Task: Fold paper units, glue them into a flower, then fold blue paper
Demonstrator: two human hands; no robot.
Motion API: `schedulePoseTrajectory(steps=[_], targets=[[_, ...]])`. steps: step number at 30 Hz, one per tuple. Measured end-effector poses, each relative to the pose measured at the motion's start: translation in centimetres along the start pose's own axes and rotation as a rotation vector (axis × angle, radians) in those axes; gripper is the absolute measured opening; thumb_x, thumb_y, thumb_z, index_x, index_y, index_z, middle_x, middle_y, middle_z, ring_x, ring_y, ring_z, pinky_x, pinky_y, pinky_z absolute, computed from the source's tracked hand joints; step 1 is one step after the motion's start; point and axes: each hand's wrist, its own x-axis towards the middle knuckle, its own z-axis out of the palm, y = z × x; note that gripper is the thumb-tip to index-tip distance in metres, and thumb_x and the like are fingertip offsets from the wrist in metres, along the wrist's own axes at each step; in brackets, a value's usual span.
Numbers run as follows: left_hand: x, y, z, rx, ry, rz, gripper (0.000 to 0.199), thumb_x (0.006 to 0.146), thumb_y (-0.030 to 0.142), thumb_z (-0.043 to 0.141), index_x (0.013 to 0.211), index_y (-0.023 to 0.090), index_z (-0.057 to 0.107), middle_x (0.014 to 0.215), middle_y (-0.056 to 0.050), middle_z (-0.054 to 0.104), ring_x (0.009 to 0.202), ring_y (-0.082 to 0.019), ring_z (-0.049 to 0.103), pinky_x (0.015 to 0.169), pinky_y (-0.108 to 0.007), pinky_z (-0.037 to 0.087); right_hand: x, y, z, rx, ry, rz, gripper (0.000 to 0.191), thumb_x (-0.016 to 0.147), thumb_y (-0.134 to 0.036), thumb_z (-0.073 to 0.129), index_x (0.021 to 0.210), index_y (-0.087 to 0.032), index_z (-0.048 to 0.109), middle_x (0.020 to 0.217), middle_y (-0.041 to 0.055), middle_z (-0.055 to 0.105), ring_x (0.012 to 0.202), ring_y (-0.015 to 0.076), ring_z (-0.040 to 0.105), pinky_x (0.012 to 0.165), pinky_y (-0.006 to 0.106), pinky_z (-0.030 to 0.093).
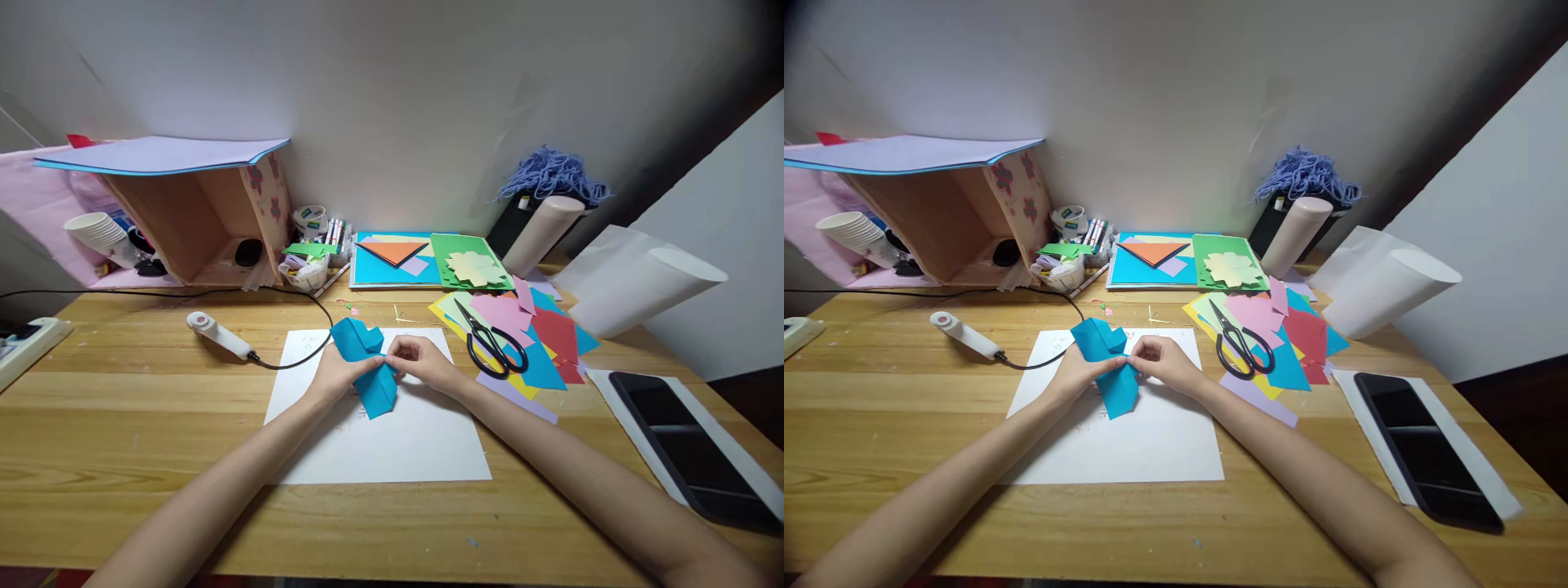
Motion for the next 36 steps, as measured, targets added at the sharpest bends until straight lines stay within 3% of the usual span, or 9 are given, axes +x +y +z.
schedulePoseTrajectory(steps=[9, 13, 16, 21, 26, 31, 36], targets=[[-0.2, -0.4, 0.2, -0.207, 0.034, -0.043, 0.045, 0.058, 0.043, 0.074, 0.091, 0.013, 0.062, 0.079, -0.008, 0.068, 0.069, -0.020, 0.063, 0.060, -0.028, 0.049, 0.4, 0.4, 0.2, 0.056, 0.132, -0.021, 0.028, 0.067, -0.038, 0.070, 0.073, -0.016, 0.055, 0.063, -0.0010, 0.057, 0.057, 0.0114, 0.056, 0.055, 0.024, 0.046], [0.5, 0.3, -0.8, -0.492, -0.088, -0.115, 0.055, 0.070, 0.063, 0.051, 0.093, 0.014, 0.063, 0.079, -0.008, 0.069, 0.072, -0.021, 0.064, 0.064, -0.031, 0.050, 0.5, 0.4, -0.1, 0.092, 0.267, -0.016, 0.028, 0.066, -0.040, 0.069, 0.073, -0.017, 0.055, 0.064, -0.0019, 0.056, 0.058, 0.0107, 0.053, 0.054, 0.023, 0.045], [1.7, 0.8, -2.8, -0.585, -0.232, -0.158, 0.064, 0.070, 0.070, 0.040, 0.081, 0.012, 0.066, 0.074, -0.011, 0.068, 0.070, -0.022, 0.064, 0.065, -0.033, 0.049, 0.5, 0.1, -0.7, 0.106, 0.265, -0.024, 0.027, 0.065, -0.038, 0.070, 0.074, -0.017, 0.056, 0.066, -0.0021, 0.055, 0.059, 0.0102, 0.052, 0.054, 0.023, 0.043], [2.4, 1.6, -4.7, -0.244, -0.410, -0.359, 0.053, 0.069, 0.061, 0.051, 0.075, 0.011, 0.070, 0.060, -0.010, 0.065, 0.055, -0.017, 0.057, 0.053, -0.027, 0.044, 0.4, -0.3, -1.3, -0.067, 0.001, -0.033, 0.022, 0.067, -0.035, 0.068, 0.075, -0.016, 0.062, 0.071, 0.0007, 0.059, 0.065, 0.0116, 0.053, 0.059, 0.024, 0.041], [0.7, 1.4, -2.9, 0.212, -0.494, -0.080, 0.032, 0.063, 0.044, 0.067, 0.076, 0.016, 0.073, 0.069, -0.004, 0.068, 0.058, -0.015, 0.054, 0.053, -0.023, 0.038, 0.3, 0.0, -0.9, -0.175, -0.056, -0.074, 0.019, 0.071, -0.034, 0.064, 0.075, -0.015, 0.064, 0.069, 0.0009, 0.059, 0.062, 0.0109, 0.051, 0.057, 0.022, 0.039], [0.3, 0.4, -1.8, 0.396, -0.389, 0.090, 0.028, 0.068, 0.042, 0.061, 0.074, 0.018, 0.072, 0.073, -0.002, 0.069, 0.068, -0.018, 0.056, 0.062, -0.025, 0.039, 0.2, 0.1, -0.4, -0.206, 0.022, -0.097, 0.019, 0.073, -0.033, 0.063, 0.074, -0.015, 0.065, 0.071, 0.0019, 0.059, 0.065, 0.0119, 0.051, 0.059, 0.023, 0.039], [0.4, 0.2, -1.6, 0.389, -0.252, 0.116, 0.023, 0.067, 0.040, 0.063, 0.070, 0.019, 0.071, 0.076, -0.003, 0.069, 0.073, -0.019, 0.058, 0.067, -0.026, 0.040, 0.3, 0.2, -0.4, -0.178, 0.113, -0.080, 0.023, 0.072, -0.038, 0.064, 0.075, -0.015, 0.063, 0.074, 0.0028, 0.061, 0.069, 0.0137, 0.054, 0.062, 0.025, 0.042]])
